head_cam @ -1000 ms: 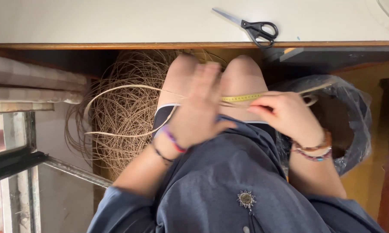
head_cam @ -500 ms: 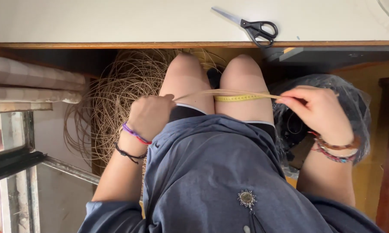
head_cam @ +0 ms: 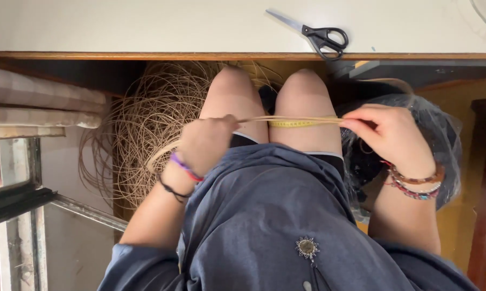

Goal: Measuring and cutting wicker strips to a specific length using a tape measure and scissors.

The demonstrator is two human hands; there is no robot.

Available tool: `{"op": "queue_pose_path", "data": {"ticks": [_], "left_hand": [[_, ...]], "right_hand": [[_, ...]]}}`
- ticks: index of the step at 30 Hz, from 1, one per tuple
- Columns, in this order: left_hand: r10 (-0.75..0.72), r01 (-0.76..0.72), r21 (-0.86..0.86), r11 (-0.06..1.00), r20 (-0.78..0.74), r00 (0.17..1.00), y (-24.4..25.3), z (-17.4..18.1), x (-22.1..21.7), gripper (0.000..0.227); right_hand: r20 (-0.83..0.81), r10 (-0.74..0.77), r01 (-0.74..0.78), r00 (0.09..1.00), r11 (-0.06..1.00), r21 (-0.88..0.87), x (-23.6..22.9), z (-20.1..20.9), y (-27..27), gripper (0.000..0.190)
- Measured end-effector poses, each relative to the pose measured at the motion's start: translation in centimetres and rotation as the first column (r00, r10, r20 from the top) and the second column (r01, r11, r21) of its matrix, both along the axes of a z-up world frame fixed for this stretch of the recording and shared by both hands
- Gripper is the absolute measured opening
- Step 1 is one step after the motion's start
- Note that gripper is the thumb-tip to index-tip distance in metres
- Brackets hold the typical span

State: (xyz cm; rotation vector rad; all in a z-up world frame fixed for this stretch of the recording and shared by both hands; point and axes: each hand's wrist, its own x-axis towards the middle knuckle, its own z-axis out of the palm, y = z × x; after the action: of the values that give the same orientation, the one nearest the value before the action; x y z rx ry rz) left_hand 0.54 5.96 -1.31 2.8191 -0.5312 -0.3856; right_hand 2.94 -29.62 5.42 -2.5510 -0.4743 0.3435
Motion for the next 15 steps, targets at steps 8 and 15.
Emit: {"op": "queue_pose_path", "data": {"ticks": [8,15], "left_hand": [[-0.112,0.113,-0.003,0.994,0.142,0.984,-4.6,1.0,-0.3,0.090],[0.082,-0.065,-0.081,0.995,0.232,0.969,-9.1,-2.5,-2.1,0.009]], "right_hand": [[0.026,0.124,-0.126,0.992,0.990,0.067,-0.7,-1.6,4.9,0.014],[-0.008,0.119,-0.118,0.993,0.989,0.084,-0.1,-0.1,5.0,0.009]]}}
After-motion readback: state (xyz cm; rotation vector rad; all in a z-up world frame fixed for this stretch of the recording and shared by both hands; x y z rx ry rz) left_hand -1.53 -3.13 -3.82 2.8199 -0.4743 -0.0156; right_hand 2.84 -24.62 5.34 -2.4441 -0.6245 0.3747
